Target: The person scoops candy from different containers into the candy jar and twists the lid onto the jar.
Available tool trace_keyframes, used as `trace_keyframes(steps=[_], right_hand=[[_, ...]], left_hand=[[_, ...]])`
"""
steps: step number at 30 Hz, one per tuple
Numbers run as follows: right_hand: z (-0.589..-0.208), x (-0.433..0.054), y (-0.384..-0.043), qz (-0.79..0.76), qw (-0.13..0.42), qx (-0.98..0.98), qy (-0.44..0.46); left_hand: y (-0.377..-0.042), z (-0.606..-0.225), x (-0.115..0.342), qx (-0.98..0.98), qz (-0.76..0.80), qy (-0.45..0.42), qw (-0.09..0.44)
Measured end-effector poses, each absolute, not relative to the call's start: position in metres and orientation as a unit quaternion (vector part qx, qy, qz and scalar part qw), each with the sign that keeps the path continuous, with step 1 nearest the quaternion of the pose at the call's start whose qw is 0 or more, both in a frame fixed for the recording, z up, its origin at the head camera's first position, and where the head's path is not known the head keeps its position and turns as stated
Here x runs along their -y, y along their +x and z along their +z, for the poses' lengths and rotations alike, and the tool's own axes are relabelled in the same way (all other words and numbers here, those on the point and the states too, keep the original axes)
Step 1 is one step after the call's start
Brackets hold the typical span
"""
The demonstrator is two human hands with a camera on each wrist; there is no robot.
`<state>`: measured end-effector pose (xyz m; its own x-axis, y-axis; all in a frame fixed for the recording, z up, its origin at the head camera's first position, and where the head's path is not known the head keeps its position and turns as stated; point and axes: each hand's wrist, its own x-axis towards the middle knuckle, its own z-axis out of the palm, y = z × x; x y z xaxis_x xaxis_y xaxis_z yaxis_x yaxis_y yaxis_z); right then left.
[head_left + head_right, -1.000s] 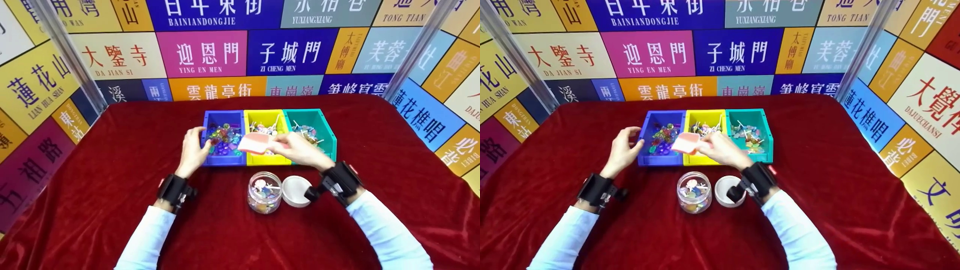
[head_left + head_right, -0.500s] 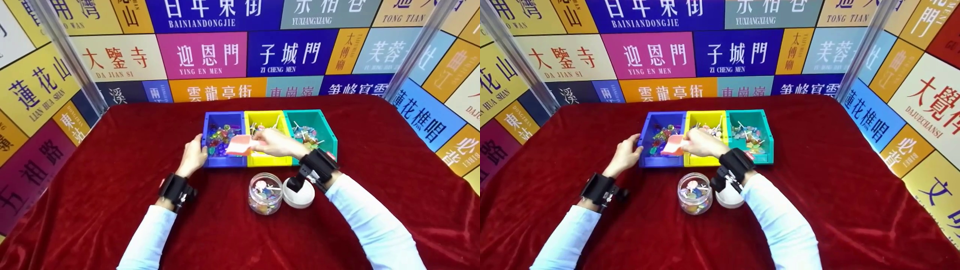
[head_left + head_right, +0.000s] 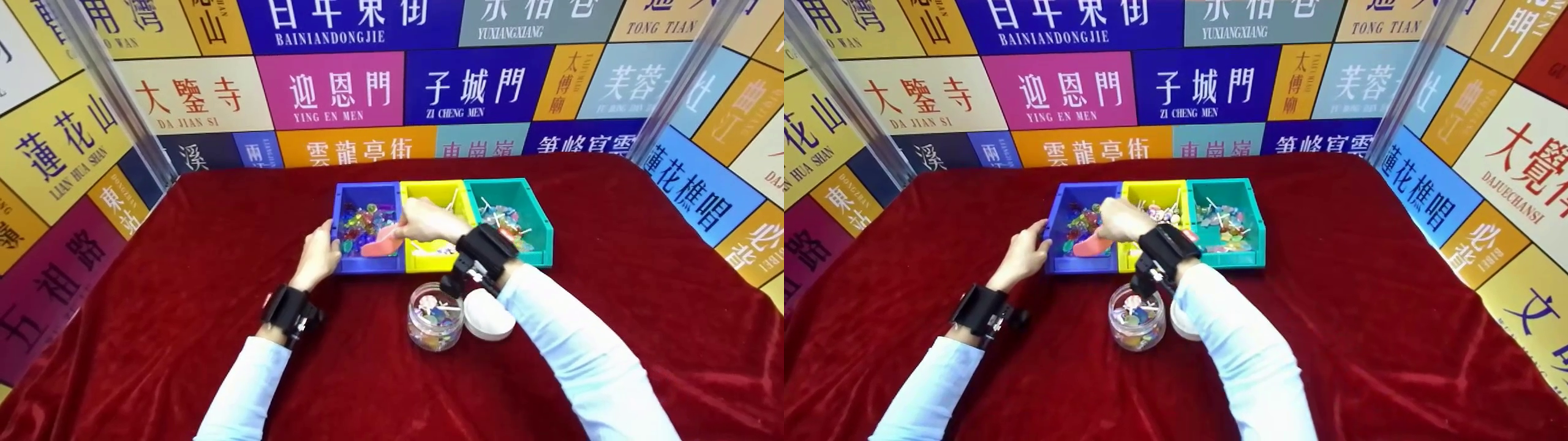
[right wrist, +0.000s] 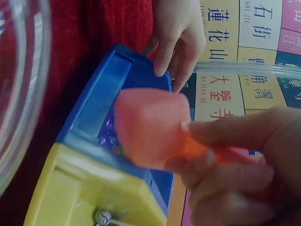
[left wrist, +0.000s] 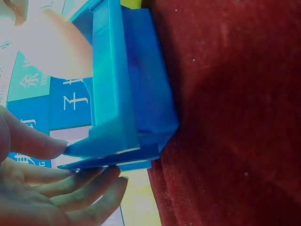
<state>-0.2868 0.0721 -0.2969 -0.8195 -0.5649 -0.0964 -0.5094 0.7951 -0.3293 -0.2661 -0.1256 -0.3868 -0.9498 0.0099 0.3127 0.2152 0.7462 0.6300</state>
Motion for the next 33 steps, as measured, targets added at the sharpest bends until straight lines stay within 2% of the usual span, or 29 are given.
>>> trace_keyframes(steps=[10,33], right_hand=[[-0.298,-0.033,-0.293,-0.074,0.11,-0.978,-0.164],[-0.322,-0.02,-0.3,-0.102,0.094,-0.976,-0.167]], left_hand=[[-0.267,-0.386,0.127,0.929,-0.342,-0.056,0.133],[-0.266,-0.39,0.126,0.928,-0.338,-0.062,0.145]])
